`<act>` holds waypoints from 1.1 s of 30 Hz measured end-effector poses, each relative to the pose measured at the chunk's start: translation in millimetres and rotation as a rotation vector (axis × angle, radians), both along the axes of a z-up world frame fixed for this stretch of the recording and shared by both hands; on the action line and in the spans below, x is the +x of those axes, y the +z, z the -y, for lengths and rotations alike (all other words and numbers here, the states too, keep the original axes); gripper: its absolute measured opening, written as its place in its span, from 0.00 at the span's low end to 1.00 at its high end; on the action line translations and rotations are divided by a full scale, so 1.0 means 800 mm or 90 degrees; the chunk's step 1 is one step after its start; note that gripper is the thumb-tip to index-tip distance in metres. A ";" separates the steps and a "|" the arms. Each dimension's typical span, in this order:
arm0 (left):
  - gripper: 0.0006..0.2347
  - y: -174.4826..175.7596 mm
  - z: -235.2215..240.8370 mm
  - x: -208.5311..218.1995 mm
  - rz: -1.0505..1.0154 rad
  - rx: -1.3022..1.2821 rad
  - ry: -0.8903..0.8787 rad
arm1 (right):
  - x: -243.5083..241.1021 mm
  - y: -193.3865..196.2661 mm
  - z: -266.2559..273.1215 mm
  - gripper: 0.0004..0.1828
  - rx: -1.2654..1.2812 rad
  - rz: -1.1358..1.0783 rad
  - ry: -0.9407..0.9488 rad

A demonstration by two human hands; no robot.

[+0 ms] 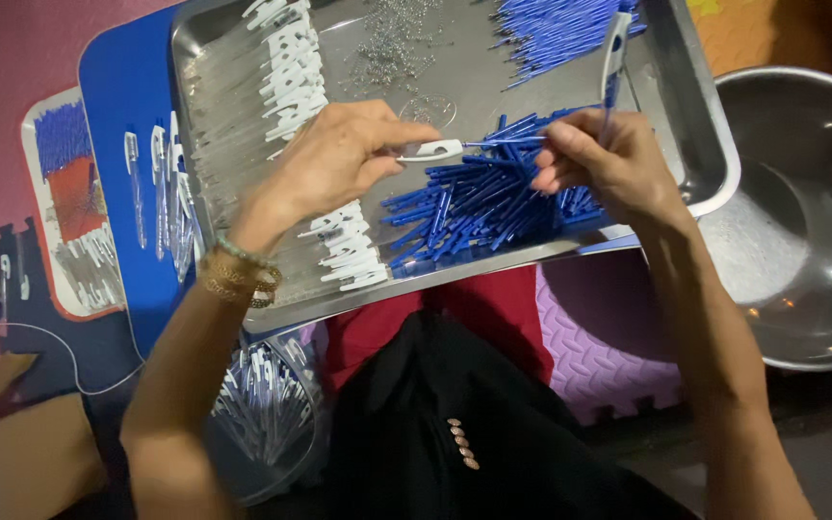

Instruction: The person assembles blue pens by inserting blue ink cartridges into clear pen bodies and attaching white caps. The person repeatedly picks up components from a metal tray, inserts the cartridge into the body, and secures the cap, placing the finished pens on the tray.

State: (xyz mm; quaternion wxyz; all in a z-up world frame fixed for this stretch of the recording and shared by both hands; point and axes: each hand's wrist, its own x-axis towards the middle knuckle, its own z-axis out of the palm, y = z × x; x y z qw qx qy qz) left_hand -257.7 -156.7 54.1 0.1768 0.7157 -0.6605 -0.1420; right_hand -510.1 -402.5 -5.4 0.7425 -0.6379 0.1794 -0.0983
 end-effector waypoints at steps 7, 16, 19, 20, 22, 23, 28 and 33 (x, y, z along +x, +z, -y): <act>0.21 -0.032 -0.005 0.014 -0.247 -0.014 0.054 | -0.008 -0.025 0.031 0.16 0.036 -0.008 -0.084; 0.22 -0.054 -0.005 0.022 -0.207 -0.009 0.093 | 0.006 -0.050 0.126 0.10 -0.207 -0.056 -0.049; 0.21 -0.066 0.003 0.023 -0.214 -0.009 0.116 | 0.013 -0.069 0.150 0.09 -0.190 -0.086 -0.080; 0.21 -0.072 0.005 0.024 -0.220 -0.008 0.126 | 0.014 -0.071 0.154 0.09 -0.169 -0.090 -0.085; 0.18 -0.076 0.031 0.017 -0.242 -0.014 0.157 | 0.010 -0.065 0.147 0.08 -0.177 -0.076 -0.064; 0.16 -0.078 0.045 0.013 -0.264 -0.022 0.187 | 0.008 -0.061 0.145 0.07 -0.187 -0.063 -0.045; 0.16 -0.142 0.141 0.003 -0.237 -0.138 0.163 | 0.013 -0.049 0.127 0.09 -0.162 -0.064 -0.022; 0.03 -0.166 0.175 0.001 -0.250 -0.172 0.155 | 0.017 -0.048 0.126 0.10 -0.167 -0.040 0.001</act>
